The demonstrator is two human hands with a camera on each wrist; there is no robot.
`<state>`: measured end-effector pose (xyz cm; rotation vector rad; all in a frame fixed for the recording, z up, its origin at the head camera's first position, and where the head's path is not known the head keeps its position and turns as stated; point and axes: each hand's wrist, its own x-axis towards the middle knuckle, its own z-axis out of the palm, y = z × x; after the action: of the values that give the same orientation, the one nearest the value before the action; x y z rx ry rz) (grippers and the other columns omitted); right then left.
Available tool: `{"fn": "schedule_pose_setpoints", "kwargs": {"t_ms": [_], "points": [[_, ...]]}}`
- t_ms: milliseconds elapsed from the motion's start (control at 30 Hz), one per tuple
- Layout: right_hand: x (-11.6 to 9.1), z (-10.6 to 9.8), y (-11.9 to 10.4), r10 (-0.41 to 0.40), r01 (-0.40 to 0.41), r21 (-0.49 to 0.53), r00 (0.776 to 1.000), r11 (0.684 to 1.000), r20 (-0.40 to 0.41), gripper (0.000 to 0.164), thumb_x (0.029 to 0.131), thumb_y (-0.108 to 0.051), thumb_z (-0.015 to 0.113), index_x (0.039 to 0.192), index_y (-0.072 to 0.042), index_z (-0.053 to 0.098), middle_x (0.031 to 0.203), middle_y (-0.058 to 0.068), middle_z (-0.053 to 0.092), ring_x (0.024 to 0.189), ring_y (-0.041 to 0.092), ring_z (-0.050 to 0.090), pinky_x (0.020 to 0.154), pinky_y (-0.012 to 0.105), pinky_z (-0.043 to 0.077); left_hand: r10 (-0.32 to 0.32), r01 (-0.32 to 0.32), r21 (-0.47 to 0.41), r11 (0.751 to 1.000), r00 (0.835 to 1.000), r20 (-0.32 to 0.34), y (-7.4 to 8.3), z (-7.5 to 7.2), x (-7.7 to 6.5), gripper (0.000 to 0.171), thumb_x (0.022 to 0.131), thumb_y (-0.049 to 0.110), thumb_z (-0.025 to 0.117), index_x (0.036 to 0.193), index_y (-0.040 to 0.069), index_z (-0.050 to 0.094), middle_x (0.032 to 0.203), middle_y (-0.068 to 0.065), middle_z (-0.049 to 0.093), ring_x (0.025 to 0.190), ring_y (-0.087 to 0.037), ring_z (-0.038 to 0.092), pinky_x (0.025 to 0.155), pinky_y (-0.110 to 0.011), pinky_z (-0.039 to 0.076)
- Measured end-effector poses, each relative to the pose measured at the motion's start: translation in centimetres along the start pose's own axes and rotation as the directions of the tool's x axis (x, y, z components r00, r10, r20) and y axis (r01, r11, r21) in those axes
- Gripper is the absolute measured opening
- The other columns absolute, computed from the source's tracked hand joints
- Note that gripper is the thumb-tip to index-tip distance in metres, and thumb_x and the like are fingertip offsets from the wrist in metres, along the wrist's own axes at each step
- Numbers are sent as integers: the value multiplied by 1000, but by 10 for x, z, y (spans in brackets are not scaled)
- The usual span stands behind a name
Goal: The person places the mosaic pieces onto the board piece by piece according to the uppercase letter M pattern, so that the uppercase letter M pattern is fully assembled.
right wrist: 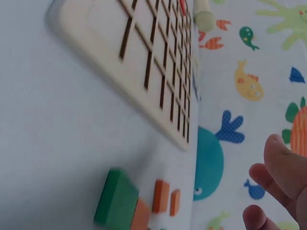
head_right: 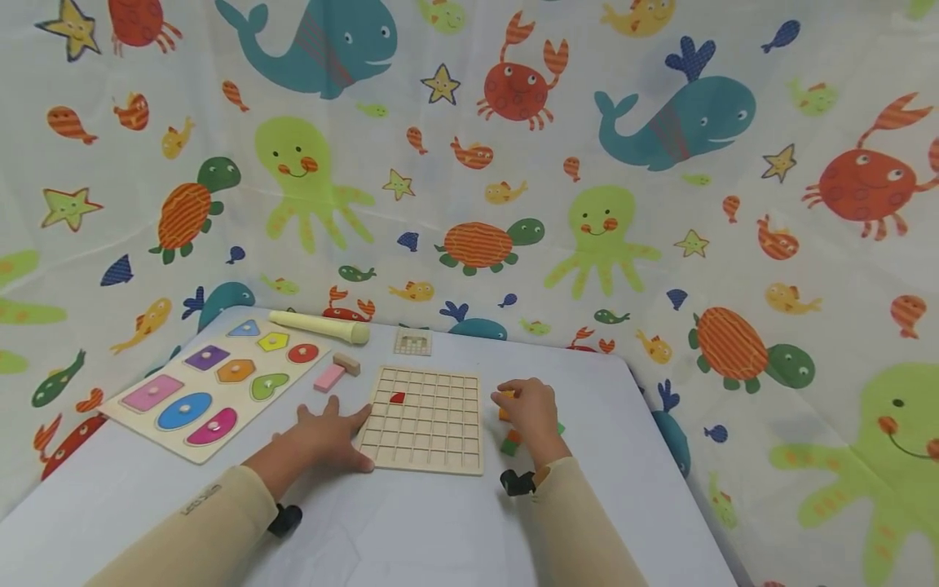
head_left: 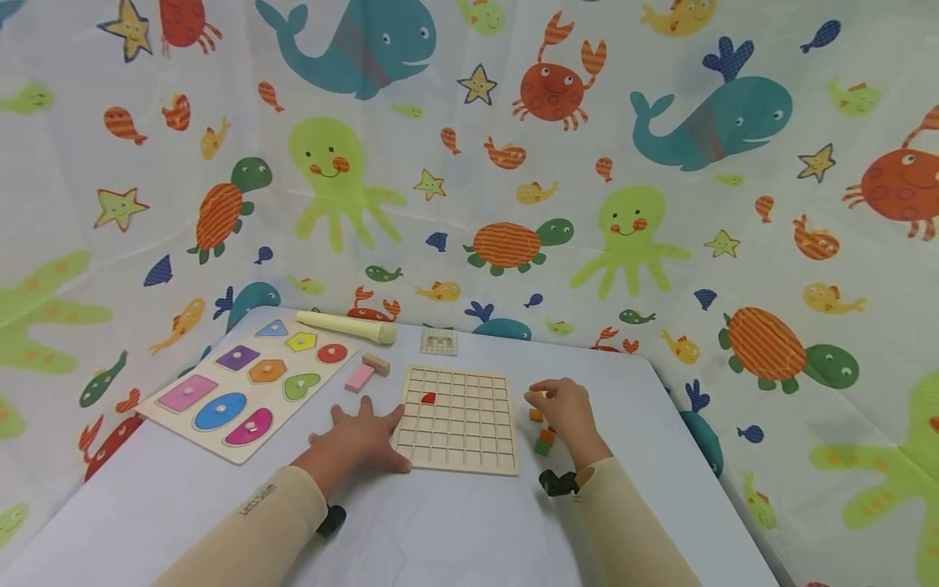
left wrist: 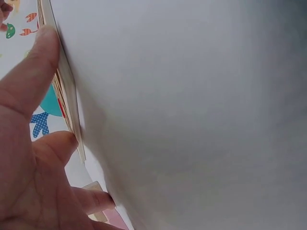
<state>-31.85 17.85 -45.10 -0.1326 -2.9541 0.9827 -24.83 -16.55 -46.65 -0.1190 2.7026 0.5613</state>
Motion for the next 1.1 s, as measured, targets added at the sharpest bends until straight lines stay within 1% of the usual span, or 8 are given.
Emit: {"fn": "schedule_pose_setpoints", "kwargs": {"t_ms": [67,233,433,567,700,800,933,1100], "points": [[0,-4,5,14,-13,-22,1000,1000,8,33,98,-38,77,126,-21,80,129,16,65,105,31,60,75,36,60,-1,1,1,1000,1000,0,0,-1,0,111,73,61,91,166,37,36,173,-31,12,150,-74,3,103,-98,16],[1,-12,18,50,-47,-89,999,995,21,34,98,-39,77,126,-20,80,127,15,67,115,33,56,90,45,59,-2,2,5,1000,1000,-2,1,-2,-1,110,73,61,91,166,37,36,173,-31,13,151,-74,4,103,-98,16],[5,-23,40,76,-74,-109,997,991,8,35,98,-36,77,126,-16,79,122,17,70,113,36,55,89,46,56,-2,2,2,1000,1000,-1,2,-1,-2,111,72,61,92,165,37,37,173,-31,14,151,-73,4,104,-98,15],[12,-25,51,99,-97,-120,995,988,12,38,98,-38,77,127,-14,78,123,18,71,113,36,53,89,47,55,-5,5,6,1000,1000,-5,0,1,1,112,71,62,92,166,38,36,173,-29,14,151,-73,3,104,-98,14],[17,-24,57,166,-164,-117,986,979,12,42,95,-40,79,125,-11,77,133,19,69,119,40,51,94,51,54,-5,5,7,1000,1000,-5,-1,2,3,113,71,62,92,166,38,36,173,-29,14,151,-72,3,104,-98,14],[19,-21,58,206,-203,-120,978,972,13,46,94,-44,80,124,-10,77,138,20,66,122,43,49,94,54,52,-5,5,5,1000,1000,-5,-1,1,3,113,70,62,92,166,38,36,173,-30,14,151,-72,3,104,-98,14],[21,-15,58,221,-218,-123,975,968,8,50,93,-46,80,125,-8,76,136,20,66,121,44,48,91,53,50,-7,7,5,1000,1000,-1,-1,1,3,114,71,62,92,166,38,35,173,-30,14,151,-72,4,103,-98,14],[25,-6,60,244,-244,-93,970,965,-13,47,92,-45,81,121,-9,77,130,19,66,121,44,47,91,53,47,-3,3,0,1000,1000,3,1,1,2,113,71,62,92,166,37,36,173,-30,14,151,-73,3,102,-99,13]]}}
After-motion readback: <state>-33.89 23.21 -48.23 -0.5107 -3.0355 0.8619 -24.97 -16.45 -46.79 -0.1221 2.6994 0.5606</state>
